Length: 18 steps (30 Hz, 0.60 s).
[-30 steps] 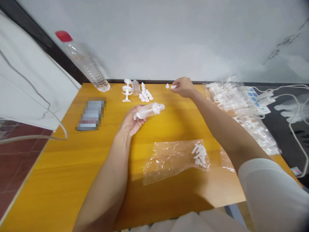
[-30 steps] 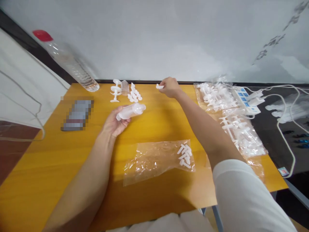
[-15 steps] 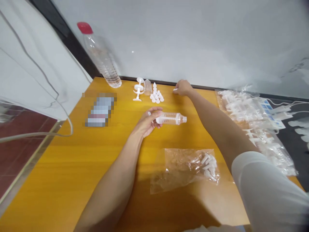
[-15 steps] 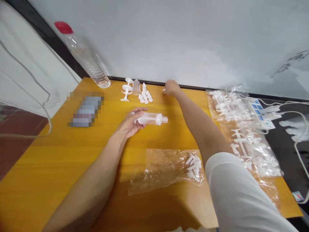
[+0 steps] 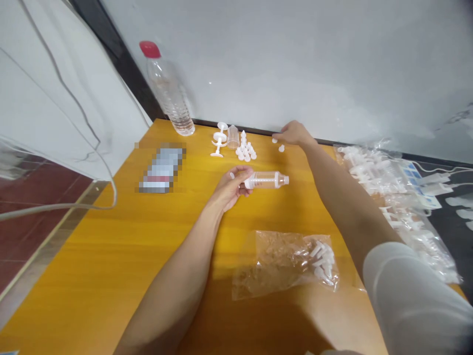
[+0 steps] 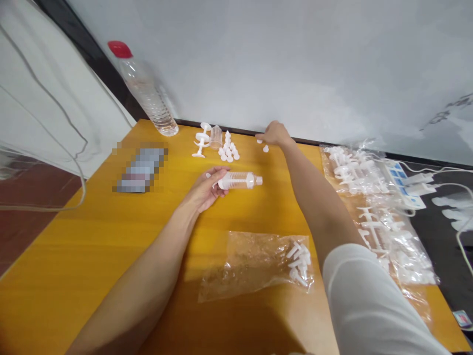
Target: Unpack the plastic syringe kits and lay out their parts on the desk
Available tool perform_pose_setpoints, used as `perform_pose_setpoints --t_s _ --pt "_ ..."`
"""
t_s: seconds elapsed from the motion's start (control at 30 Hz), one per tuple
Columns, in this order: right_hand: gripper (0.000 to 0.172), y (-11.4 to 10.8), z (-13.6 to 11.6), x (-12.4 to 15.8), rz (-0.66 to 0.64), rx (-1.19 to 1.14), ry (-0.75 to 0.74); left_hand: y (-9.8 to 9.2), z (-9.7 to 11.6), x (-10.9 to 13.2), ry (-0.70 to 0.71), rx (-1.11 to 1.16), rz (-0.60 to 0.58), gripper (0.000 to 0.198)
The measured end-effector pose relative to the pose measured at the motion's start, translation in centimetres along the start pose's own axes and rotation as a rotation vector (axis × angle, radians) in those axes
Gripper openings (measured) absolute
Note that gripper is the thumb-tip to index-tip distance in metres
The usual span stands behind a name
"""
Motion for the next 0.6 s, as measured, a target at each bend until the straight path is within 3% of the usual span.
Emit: perform_pose_setpoints --t_s 0.07,0.13,0.27,0.4,0.5,0.6 --pt "0.053 -1.6 -0.4 3.5 -0.001 -0.219 0.09 0.1 0.1 -0.2 0.057 0.036 0.068 0.051" --pt "0.058 -2.3 -0.9 7.6 -0.086 -0.452 0.146 0.6 0.2 -0.3 0.124 0.056 0.108 0.052" --pt "0.045 -0.9 -1.0 13.6 -0.255 -0.833 0.24 2.4 0.8 0.5 0.197 -0.018 0.144 0.054" --pt "0.027 -0.2 -0.1 14.1 -0.184 -1.099 0.232 2.9 1.2 1.7 0.063 -0.069 0.177 0.044" --pt "0.023 -1.6 0.7 13.0 -0.124 -1.162 0.195 1.8 1.3 2.7 -0.136 -0.068 0.2 0.04" --pt "0.023 -3.7 1.7 12.1 -0.078 -1.162 0.188 0.2 2.5 3.3 -0.12 -0.068 0.236 0.033"
Point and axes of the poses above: each hand's wrist, its own x-axis away from the middle knuckle, its own y-axis out of the palm, z = x × y, the point moved 3 cm from there along -x, towards the middle knuckle, and after that the axes turned 12 degrees about -x, right-handed, at the moved point
